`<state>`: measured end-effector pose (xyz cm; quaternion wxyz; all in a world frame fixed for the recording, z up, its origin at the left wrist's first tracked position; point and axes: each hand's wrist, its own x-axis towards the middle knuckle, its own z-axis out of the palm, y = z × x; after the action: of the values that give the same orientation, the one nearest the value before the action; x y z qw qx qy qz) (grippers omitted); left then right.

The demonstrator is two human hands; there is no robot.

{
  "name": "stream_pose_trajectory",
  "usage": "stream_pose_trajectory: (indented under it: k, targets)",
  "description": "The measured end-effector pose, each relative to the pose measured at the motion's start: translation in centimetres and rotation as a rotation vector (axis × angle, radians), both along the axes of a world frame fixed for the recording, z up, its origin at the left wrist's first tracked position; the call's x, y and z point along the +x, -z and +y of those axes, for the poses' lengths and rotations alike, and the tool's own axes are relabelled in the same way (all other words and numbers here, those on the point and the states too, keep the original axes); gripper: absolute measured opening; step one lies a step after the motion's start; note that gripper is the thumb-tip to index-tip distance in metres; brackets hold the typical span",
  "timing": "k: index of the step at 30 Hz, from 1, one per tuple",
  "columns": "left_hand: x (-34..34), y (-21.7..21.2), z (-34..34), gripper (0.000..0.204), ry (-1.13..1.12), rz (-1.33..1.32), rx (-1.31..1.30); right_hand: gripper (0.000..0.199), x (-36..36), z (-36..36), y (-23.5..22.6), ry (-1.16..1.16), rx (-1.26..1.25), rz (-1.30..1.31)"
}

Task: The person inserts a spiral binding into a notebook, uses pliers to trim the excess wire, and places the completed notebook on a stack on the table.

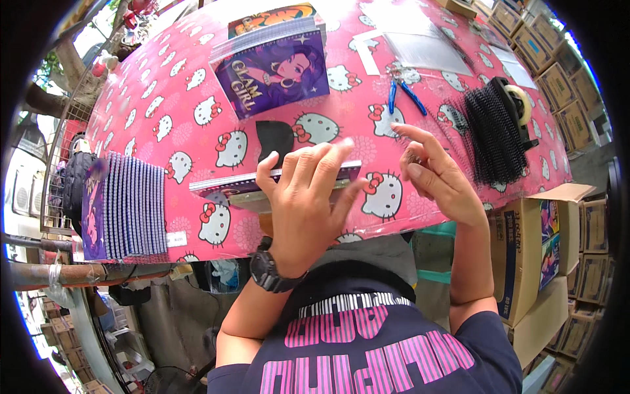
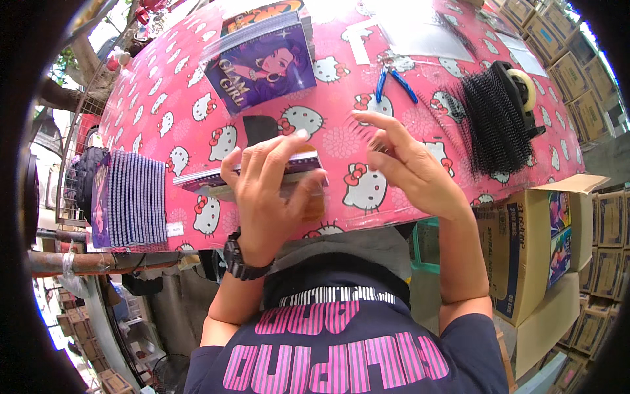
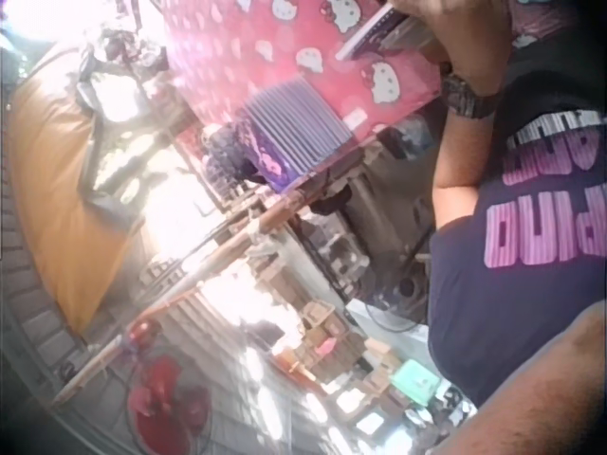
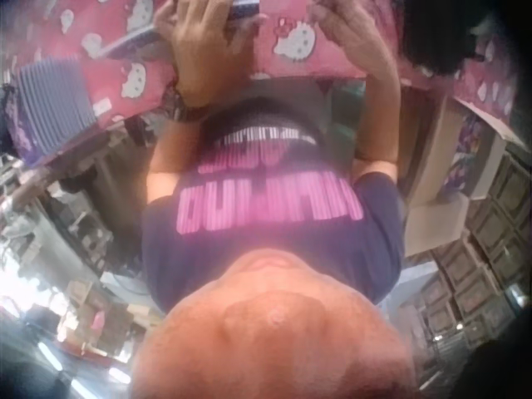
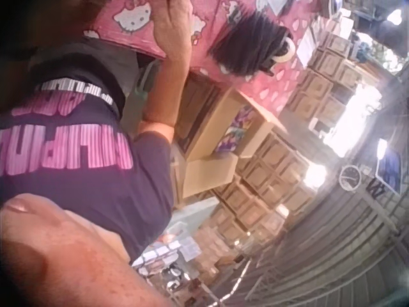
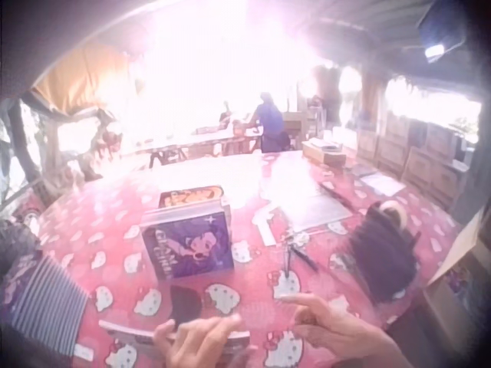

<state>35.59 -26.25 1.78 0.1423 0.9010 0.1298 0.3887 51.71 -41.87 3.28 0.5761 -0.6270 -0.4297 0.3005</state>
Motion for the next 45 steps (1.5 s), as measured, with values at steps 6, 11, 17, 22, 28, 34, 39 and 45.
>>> stream_pose_trajectory:
  k: [6,11,17,22,28,34,39,45]
  targets:
    - [-0.5,0.2,0.8,0.015,0.139,-0.162,-0.035,0.016,-1.1,1.9,0.1,-0.014,0.089,-0.233]
    - [-0.7,0.3,0.9,0.016,0.143,-0.188,-0.035,0.014,-0.5,2.1,-0.5,-0.036,0.077,-0.369]
    - [-0.7,0.5,1.4,0.016,0.229,-0.220,-0.017,0.015,-0.1,2.1,-1.2,-0.178,0.055,-0.492]
    - [-1.1,0.2,2.3,0.018,0.292,-0.179,0.024,0.023,-0.3,2.8,-1.2,-0.212,0.136,-0.657]
    - [-0.9,0.9,2.0,0.018,0.262,-0.228,0.040,0.025,0.0,2.4,-2.0,-0.348,0.064,-0.544]
    - [-0.7,0.7,1.8,0.015,0.267,-0.227,0.045,0.023,-0.7,3.4,-1.7,-0.260,0.145,-0.687]
    - [-1.2,0.3,2.0,0.016,0.296,-0.182,0.098,0.015,-1.4,3.2,-1.1,-0.215,0.132,-0.619]
    - [-1.1,0.5,2.0,0.016,0.273,-0.179,0.022,0.017,-1.6,3.2,-1.0,-0.177,0.069,-0.670]
